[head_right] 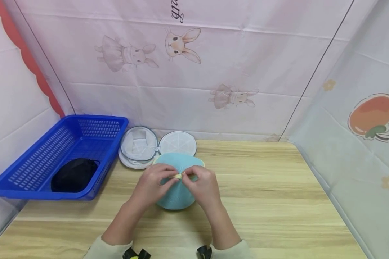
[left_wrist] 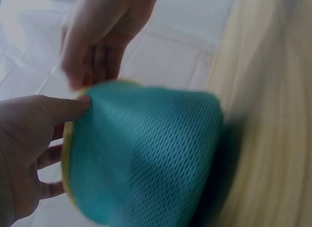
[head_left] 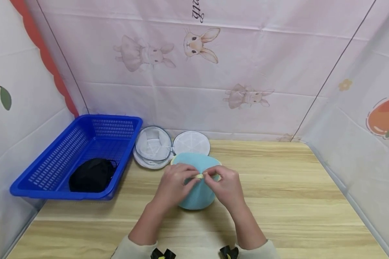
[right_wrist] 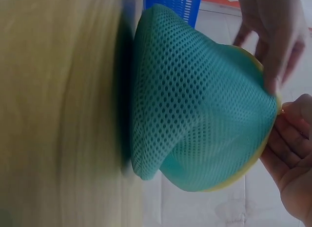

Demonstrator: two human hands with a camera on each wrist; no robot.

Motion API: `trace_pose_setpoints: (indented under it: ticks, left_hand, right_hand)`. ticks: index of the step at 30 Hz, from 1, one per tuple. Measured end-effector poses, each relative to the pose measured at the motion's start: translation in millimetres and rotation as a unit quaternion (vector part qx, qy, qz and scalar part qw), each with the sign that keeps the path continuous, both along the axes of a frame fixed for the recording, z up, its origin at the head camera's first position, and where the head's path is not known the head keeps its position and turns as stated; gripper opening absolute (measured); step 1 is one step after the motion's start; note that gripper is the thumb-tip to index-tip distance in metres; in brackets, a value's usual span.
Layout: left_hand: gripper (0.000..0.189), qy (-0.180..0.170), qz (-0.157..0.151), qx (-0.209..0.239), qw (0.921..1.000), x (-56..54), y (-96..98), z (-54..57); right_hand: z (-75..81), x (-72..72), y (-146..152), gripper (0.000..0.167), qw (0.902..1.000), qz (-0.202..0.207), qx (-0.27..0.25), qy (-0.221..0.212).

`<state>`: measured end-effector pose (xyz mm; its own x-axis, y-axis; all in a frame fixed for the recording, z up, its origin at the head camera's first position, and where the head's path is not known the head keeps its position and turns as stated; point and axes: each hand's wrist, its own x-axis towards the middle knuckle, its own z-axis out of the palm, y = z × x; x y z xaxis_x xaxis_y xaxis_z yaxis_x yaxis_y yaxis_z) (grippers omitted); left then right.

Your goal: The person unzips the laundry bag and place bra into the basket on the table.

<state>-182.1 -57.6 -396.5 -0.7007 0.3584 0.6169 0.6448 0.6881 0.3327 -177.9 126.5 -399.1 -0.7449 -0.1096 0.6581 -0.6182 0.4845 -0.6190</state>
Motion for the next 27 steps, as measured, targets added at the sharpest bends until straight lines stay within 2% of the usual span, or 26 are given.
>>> trace_pose_setpoints:
  ticks: [4, 7, 13, 27]
  left_hand:
    - [0.013, 0.009, -0.007, -0.008, 0.9999, 3.3, 7.7, -0.3]
    - [0.012, 0.009, 0.002, 0.002, 1.0, 3.6, 7.4, -0.5]
    - [0.011, -0.007, 0.023, 0.018, 0.9996, 1.0, -0.8, -0.4]
    - [0.012, -0.03, 0.063, 0.046, 0.9965, -5.4, -20.9, 1.6]
  right_hand:
    - [-0.5, 0.4, -1.9, 0.011, 1.0, 0.004, 0.002, -0.003]
    - [-0.2, -0.5, 0.7, 0.01, 0.9999, -0.013, 0.003, -0.01]
    - [-0.8, -4.5, 11.7, 0.007, 0.9977, -0.053, -0.015, -0.04]
    - [4.0, -5.4, 21.1, 0.007, 0.9946, -0.07, -0.052, -0.056]
